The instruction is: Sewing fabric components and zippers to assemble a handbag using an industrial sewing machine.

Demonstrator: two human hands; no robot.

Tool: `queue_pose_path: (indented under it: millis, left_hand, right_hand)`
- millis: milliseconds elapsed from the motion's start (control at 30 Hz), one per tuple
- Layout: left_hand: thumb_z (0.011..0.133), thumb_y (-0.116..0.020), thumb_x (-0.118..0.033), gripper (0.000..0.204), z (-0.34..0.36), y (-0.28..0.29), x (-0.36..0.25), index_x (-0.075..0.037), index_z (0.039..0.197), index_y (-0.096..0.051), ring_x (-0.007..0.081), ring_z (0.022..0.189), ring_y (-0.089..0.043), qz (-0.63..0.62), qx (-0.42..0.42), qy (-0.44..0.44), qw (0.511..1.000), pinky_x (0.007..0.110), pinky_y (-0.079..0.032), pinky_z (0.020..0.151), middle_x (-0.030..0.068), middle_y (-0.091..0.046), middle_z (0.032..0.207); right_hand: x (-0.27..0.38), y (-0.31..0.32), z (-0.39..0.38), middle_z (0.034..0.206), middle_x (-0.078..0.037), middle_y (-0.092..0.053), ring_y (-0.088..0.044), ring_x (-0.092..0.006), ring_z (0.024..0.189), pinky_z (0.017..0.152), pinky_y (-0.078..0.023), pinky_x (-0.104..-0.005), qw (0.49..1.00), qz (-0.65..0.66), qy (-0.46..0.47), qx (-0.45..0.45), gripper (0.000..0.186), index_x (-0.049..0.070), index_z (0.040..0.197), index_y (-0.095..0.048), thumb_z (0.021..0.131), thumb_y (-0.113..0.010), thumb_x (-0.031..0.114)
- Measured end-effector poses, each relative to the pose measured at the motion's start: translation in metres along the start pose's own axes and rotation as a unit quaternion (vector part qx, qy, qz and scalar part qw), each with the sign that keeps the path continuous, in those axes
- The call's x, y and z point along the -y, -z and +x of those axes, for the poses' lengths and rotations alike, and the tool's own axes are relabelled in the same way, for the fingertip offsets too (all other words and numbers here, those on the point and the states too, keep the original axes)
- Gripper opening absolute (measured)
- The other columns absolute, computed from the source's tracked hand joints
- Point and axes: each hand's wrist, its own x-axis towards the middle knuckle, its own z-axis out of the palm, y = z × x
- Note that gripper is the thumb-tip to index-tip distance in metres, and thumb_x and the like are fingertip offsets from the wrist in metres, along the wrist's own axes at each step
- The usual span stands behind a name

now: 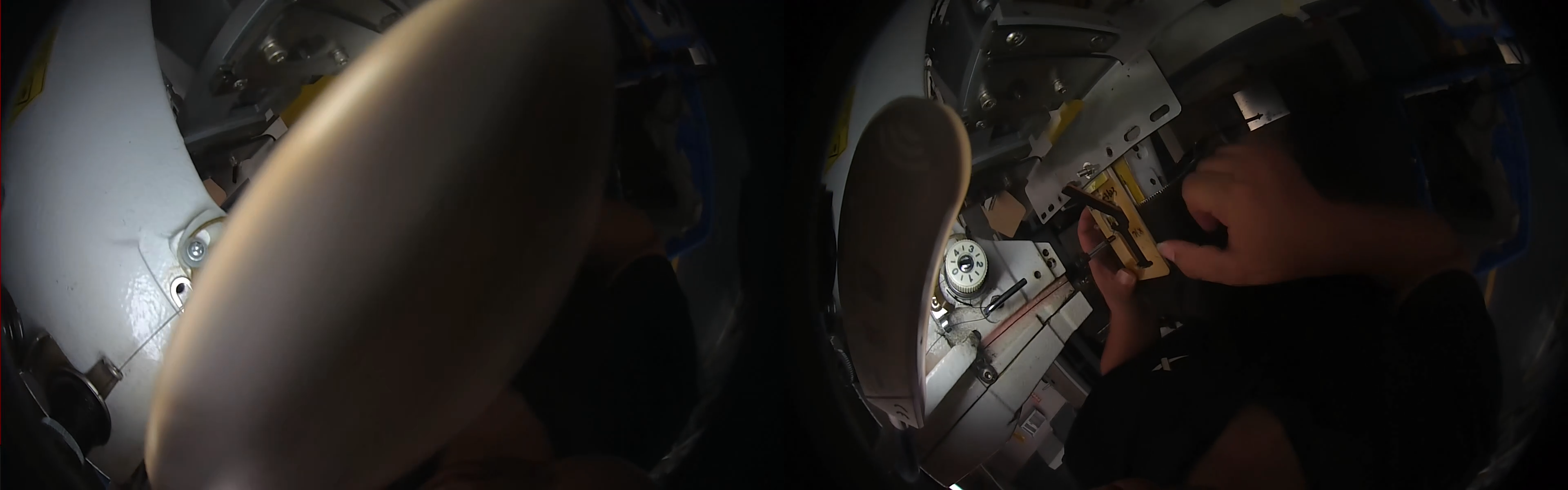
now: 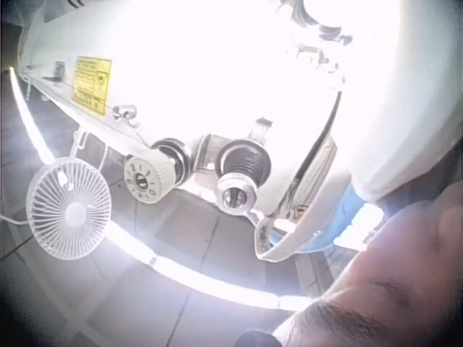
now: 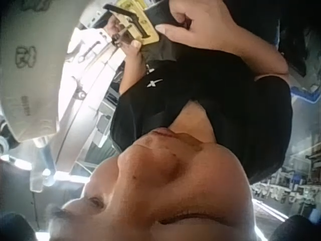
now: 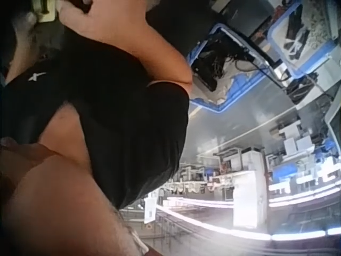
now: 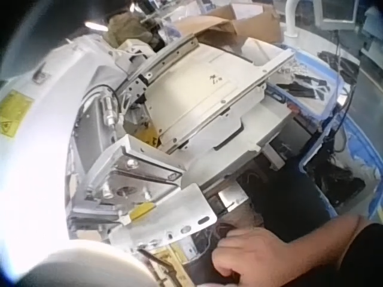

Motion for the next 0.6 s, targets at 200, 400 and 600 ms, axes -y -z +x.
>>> queue_pose_path:
  millis: [200,400,600]
  left_hand:
    - [0.060,-0.097,-0.036,0.125,-0.025,-0.023,-0.038,0.002,0.154,-0.023,0.0240,0.121,-0.058,0.018,-0.010,0.135,0.991,0.035,-0.050,0.099,0.0123,-0.053,0.133]
    - [0.058,-0.099,-0.028,0.123,-0.009,-0.026,-0.048,0.003,0.152,-0.024,0.0225,0.115,-0.062,-0.002,0.049,0.168,0.984,0.033,-0.053,0.095,0.0133,-0.057,0.129]
    - [0.067,-0.090,0.001,0.132,-0.004,-0.007,-0.048,-0.013,0.161,0.002,0.0296,0.129,-0.057,-0.063,0.161,0.238,0.956,0.043,-0.053,0.104,0.0171,-0.049,0.143]
  right_hand:
    - [0.017,-0.008,-0.021,0.057,-0.012,-0.062,-0.065,-0.0298,0.053,0.052,-0.052,-0.0417,0.970,0.072,-0.072,0.220,0.044,0.003,0.064,-0.064,0.093,-0.067,0.036]
    - [0.008,-0.018,-0.024,0.061,-0.015,-0.063,-0.066,-0.0333,0.058,0.058,-0.053,-0.0442,0.979,0.106,0.002,0.173,0.031,0.003,0.066,-0.061,0.090,-0.068,0.020]
    - [0.007,-0.015,-0.024,0.059,-0.013,-0.061,-0.066,-0.0314,0.057,0.055,-0.053,-0.0415,0.973,0.150,-0.032,0.174,0.031,0.004,0.064,-0.060,0.088,-0.071,0.020]
